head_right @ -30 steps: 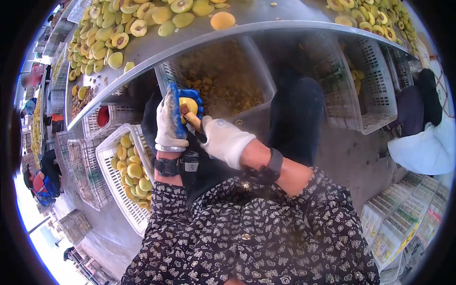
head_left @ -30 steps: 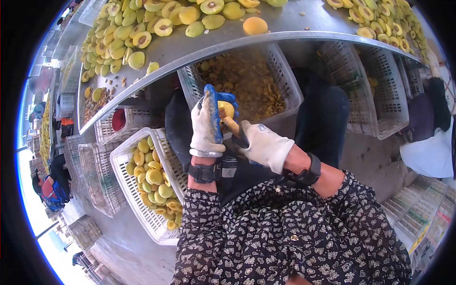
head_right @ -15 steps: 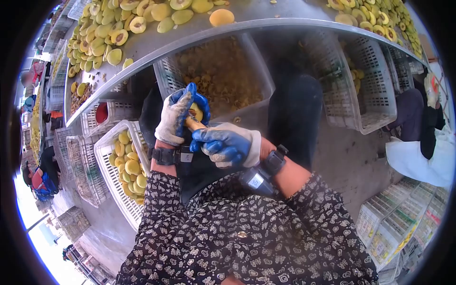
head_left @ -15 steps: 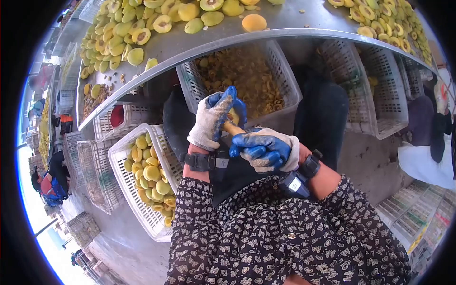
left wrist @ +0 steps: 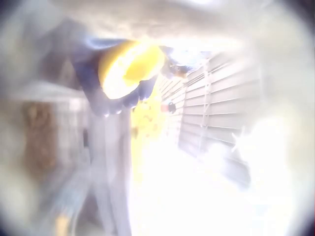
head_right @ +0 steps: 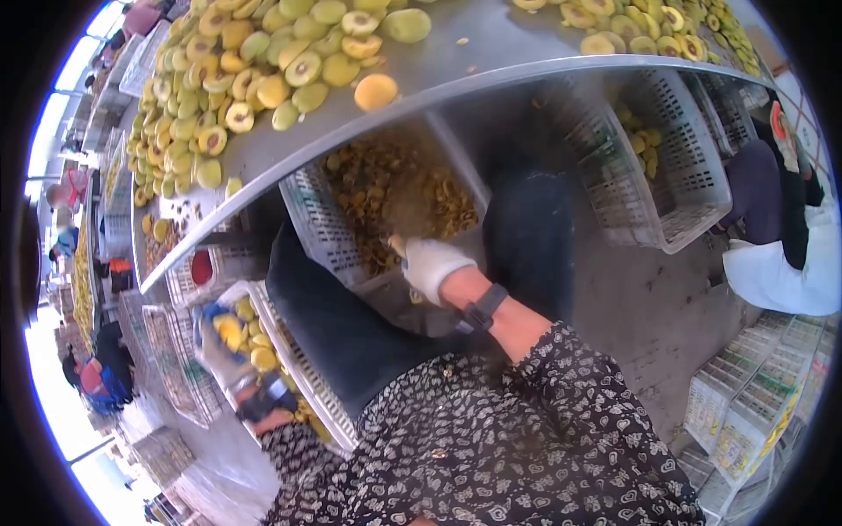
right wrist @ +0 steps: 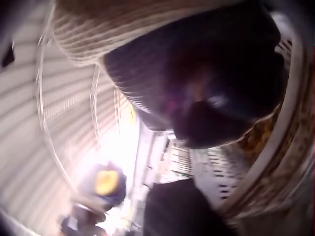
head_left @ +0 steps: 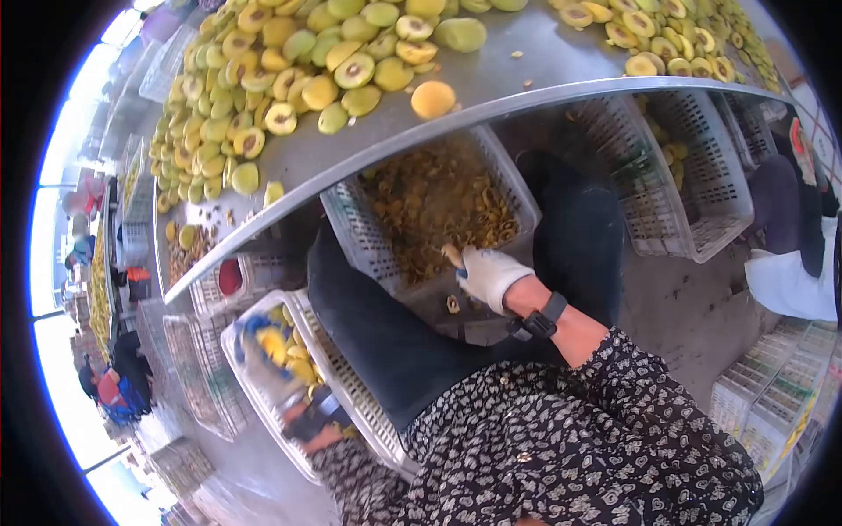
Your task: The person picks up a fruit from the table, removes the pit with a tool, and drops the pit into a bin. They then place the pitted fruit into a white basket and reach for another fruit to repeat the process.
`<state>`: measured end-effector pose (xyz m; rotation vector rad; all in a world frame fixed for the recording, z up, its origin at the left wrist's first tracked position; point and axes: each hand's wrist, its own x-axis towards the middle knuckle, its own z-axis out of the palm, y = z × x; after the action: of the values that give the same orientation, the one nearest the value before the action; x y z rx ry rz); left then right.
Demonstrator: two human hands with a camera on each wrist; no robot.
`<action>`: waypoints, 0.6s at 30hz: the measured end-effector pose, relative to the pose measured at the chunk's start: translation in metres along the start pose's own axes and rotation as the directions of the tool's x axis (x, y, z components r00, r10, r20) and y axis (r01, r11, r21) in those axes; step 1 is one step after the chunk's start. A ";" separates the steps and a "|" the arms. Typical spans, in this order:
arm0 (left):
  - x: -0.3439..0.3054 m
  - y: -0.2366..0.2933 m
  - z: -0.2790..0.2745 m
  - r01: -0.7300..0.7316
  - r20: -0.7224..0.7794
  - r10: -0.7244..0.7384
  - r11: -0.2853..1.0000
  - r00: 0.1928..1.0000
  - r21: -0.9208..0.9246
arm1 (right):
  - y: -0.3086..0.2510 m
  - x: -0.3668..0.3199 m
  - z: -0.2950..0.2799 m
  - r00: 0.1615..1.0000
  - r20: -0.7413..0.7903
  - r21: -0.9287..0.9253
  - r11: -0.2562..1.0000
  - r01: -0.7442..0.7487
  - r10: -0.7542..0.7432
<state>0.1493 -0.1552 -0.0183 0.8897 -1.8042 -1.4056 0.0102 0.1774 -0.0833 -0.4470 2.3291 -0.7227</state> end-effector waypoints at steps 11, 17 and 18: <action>0.039 0.136 0.225 -0.604 0.720 0.182 0.697 0.669 0.386 | 0.007 -0.011 -0.022 0.994 0.108 0.260 0.965 -0.041 0.014; -0.001 0.121 0.375 -0.872 0.887 0.010 0.188 0.462 0.452 | 0.013 -0.007 -0.020 0.993 0.106 0.286 0.955 -0.076 0.047; 0.002 0.117 0.383 -0.855 0.882 -0.055 0.227 0.468 0.467 | 0.013 -0.006 -0.023 0.991 0.121 0.320 0.943 -0.094 0.058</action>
<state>-0.1837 0.0625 0.0230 -0.0844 -3.3182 -0.0731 -0.0019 0.1990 -0.0735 -0.2401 2.0606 -0.9969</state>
